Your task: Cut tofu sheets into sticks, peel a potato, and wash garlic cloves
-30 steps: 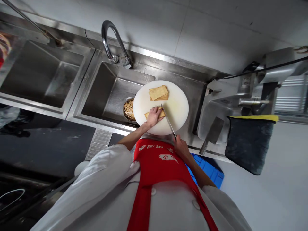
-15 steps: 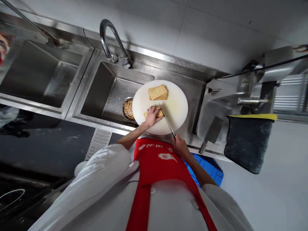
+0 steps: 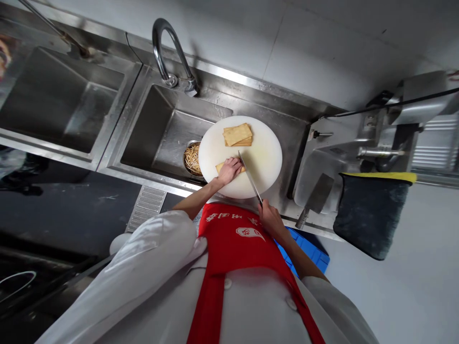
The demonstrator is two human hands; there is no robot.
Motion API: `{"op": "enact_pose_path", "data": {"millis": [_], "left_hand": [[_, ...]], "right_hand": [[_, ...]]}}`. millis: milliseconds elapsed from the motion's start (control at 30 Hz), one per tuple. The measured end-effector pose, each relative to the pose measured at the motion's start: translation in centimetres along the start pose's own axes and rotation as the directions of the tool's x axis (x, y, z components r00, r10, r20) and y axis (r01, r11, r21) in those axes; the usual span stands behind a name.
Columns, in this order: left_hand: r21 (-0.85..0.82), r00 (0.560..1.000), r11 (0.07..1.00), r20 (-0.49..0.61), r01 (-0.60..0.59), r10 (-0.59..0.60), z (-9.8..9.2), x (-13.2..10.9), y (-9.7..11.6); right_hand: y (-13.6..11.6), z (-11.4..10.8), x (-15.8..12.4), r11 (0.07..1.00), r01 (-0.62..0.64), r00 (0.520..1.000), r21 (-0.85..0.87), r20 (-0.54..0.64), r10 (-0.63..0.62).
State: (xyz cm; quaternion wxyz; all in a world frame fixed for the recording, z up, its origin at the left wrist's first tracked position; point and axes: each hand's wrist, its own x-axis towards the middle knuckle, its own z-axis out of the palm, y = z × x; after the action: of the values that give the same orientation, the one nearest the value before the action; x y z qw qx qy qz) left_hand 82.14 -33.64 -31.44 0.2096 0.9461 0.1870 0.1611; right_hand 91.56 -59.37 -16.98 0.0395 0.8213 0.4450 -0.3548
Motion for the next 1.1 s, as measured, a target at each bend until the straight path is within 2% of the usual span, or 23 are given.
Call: {"op": "enact_pose_path", "data": {"millis": [167,300,433,633,700,800,900,1100], "left_hand": [[-0.064,1.0,0.998,-0.009,0.005,-0.005,0.0,-0.3,-0.3],[-0.044,0.999,0.999,-0.037,0.009,-0.011,0.2,-0.5,-0.3],[-0.042,0.999,0.999,-0.033,-0.006,0.004,0.1,-0.3,-0.2],[-0.109,0.999,0.994,-0.035,-0.023,0.019,-0.6,-0.5,-0.5],[-0.099,0.999,0.995,-0.044,-0.019,0.015,-0.6,-0.7,-0.5],[-0.071,0.999,0.997,-0.048,-0.006,0.003,-0.5,-0.8,-0.3],[-0.076,1.0,0.997,-0.025,-0.013,0.011,-0.8,-0.5,-0.1],[-0.094,1.0,0.995,0.019,-0.021,0.023,-2.0,-0.8,-0.2]], "right_hand": [[-0.7,-0.8,3.2,1.0,-0.023,1.0,-0.019,-0.005,0.023],[-0.3,-1.7,1.8,1.0,-0.024,0.999,-0.009,-0.022,0.023],[-0.4,-1.3,0.4,1.0,-0.014,1.0,-0.003,0.004,0.014],[-1.1,-0.5,3.3,1.0,-0.028,1.0,-0.001,0.003,0.028],[-0.7,-0.7,3.2,0.999,-0.033,0.999,0.008,-0.015,0.033],[-0.3,-1.1,1.5,0.999,-0.033,0.999,0.013,-0.025,0.034],[-0.7,-1.1,0.5,1.0,-0.014,1.0,0.007,-0.005,0.014],[-1.9,-0.8,3.1,0.999,-0.044,0.999,-0.029,0.013,0.044]]}}
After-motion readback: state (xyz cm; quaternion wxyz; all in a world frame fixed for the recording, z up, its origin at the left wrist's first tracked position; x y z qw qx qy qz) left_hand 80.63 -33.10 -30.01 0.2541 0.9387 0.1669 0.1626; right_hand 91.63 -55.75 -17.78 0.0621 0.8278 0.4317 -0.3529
